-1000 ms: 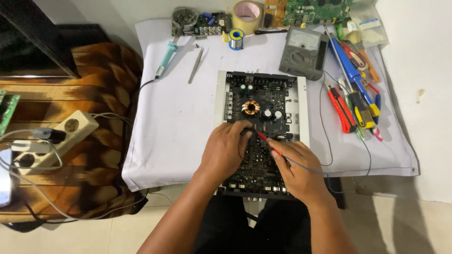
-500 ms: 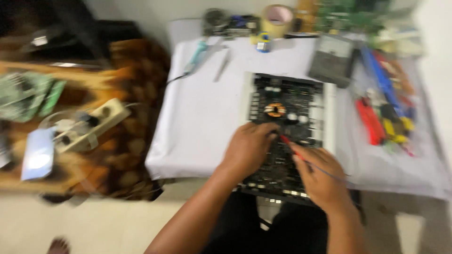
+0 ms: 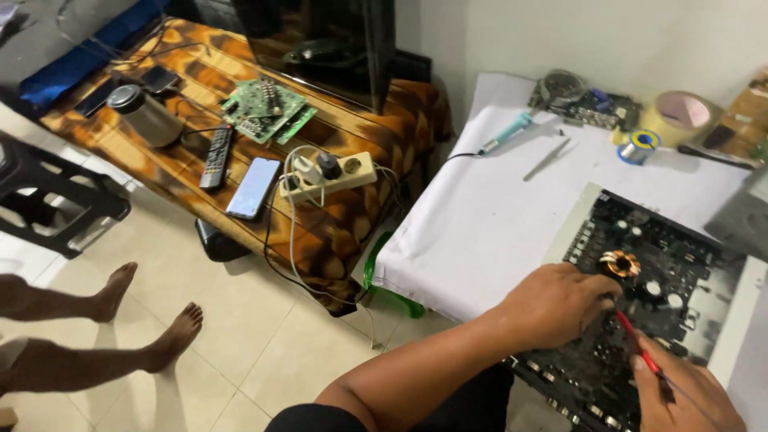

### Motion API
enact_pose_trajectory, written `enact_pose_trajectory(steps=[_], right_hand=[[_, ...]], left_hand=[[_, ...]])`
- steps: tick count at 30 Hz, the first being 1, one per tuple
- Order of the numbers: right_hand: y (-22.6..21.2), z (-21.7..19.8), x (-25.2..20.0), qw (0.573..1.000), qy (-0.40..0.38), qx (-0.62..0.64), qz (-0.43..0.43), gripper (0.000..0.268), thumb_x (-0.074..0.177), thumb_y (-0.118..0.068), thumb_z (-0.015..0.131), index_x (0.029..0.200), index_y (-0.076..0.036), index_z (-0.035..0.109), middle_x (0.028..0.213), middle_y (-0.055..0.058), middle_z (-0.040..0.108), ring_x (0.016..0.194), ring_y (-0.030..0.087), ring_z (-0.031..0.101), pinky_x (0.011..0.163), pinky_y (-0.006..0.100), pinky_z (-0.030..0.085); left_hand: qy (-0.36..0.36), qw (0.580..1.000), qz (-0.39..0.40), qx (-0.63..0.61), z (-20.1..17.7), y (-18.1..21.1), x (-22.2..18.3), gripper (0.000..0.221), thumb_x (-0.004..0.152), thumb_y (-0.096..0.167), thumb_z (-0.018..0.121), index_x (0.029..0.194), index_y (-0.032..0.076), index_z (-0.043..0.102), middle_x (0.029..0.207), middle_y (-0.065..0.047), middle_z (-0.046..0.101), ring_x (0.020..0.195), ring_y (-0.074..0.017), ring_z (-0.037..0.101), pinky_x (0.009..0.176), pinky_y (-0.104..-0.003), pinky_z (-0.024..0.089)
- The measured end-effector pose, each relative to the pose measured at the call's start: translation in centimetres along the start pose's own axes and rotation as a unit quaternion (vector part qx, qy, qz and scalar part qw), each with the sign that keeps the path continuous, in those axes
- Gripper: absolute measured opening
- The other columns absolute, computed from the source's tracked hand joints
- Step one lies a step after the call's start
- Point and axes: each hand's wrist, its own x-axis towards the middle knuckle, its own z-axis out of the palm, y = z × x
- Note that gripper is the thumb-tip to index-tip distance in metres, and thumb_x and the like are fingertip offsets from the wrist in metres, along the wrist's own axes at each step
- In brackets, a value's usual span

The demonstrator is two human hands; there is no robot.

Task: Testing a circuit board using a multimeter probe to diagnose the power supply section.

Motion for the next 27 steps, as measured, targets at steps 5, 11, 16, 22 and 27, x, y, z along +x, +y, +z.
enact_pose_trajectory(steps=[5, 11, 16, 22, 27], right_hand=[[5.6, 5.8, 3.3, 0.994, 0.044, -0.014, -0.100, 0.048, 0.100, -0.044, 0.054, 0.145, -0.032, 0.066, 0.063, 0.002, 0.081, 0.051, 0.017, 0.072, 0.058, 0.031, 0.050], [3.2, 3.8, 1.1, 0.986, 0.032, 0.165, 0.001, 0.056, 0.105, -0.040, 0.061, 0.155, -0.017, 0.067, 0.112, 0.015, 0.079, 0.081, 0.034, 0.074, 0.069, 0.044, 0.051], [2.3, 3.4, -1.7, 0.956, 0.214, 0.176, -0.098, 0.033, 0.111, -0.023, 0.069, 0.136, -0.004, 0.080, 0.117, 0.014, 0.079, 0.094, 0.025, 0.074, 0.085, 0.036, 0.056], [1.6, 2.7, -2.4, 0.871, 0.308, 0.278, -0.263, 0.019, 0.106, -0.005, 0.062, 0.122, -0.003, 0.071, 0.114, 0.010, 0.077, 0.105, 0.021, 0.073, 0.099, 0.032, 0.055], [0.6, 1.3, -3.2, 0.845, 0.312, 0.316, -0.298, 0.017, 0.098, -0.009, 0.065, 0.114, -0.009, 0.071, 0.109, 0.005, 0.078, 0.099, 0.020, 0.073, 0.094, 0.031, 0.056]], left_hand=[[0.014, 0.999, -0.013, -0.047, 0.1, 0.1, 0.0, 0.032, 0.106, 0.027, 0.046, 0.124, 0.007, 0.064, 0.092, -0.017, 0.075, 0.085, -0.0405, 0.068, 0.089, -0.048, 0.050], [0.011, 0.999, -0.001, -0.046, 1.0, -0.9, -0.4, 0.029, 0.104, 0.029, 0.049, 0.124, 0.013, 0.063, 0.089, -0.010, 0.076, 0.088, -0.0352, 0.070, 0.092, -0.046, 0.052], [0.082, 0.989, 0.082, -0.086, 0.6, -0.8, -0.5, 0.020, 0.111, 0.033, 0.049, 0.122, 0.022, 0.061, 0.109, -0.006, 0.076, 0.097, -0.0351, 0.072, 0.089, -0.046, 0.056], [0.077, 0.985, 0.097, -0.123, -0.8, -0.3, -0.2, 0.012, 0.102, 0.017, 0.064, 0.113, 0.016, 0.070, 0.108, -0.007, 0.075, 0.096, -0.0318, 0.073, 0.088, -0.044, 0.056], [0.055, 0.986, 0.116, -0.102, -2.4, 1.0, 0.0, 0.007, 0.097, 0.016, 0.068, 0.103, 0.017, 0.071, 0.104, -0.004, 0.076, 0.089, -0.0306, 0.072, 0.081, -0.043, 0.053]])
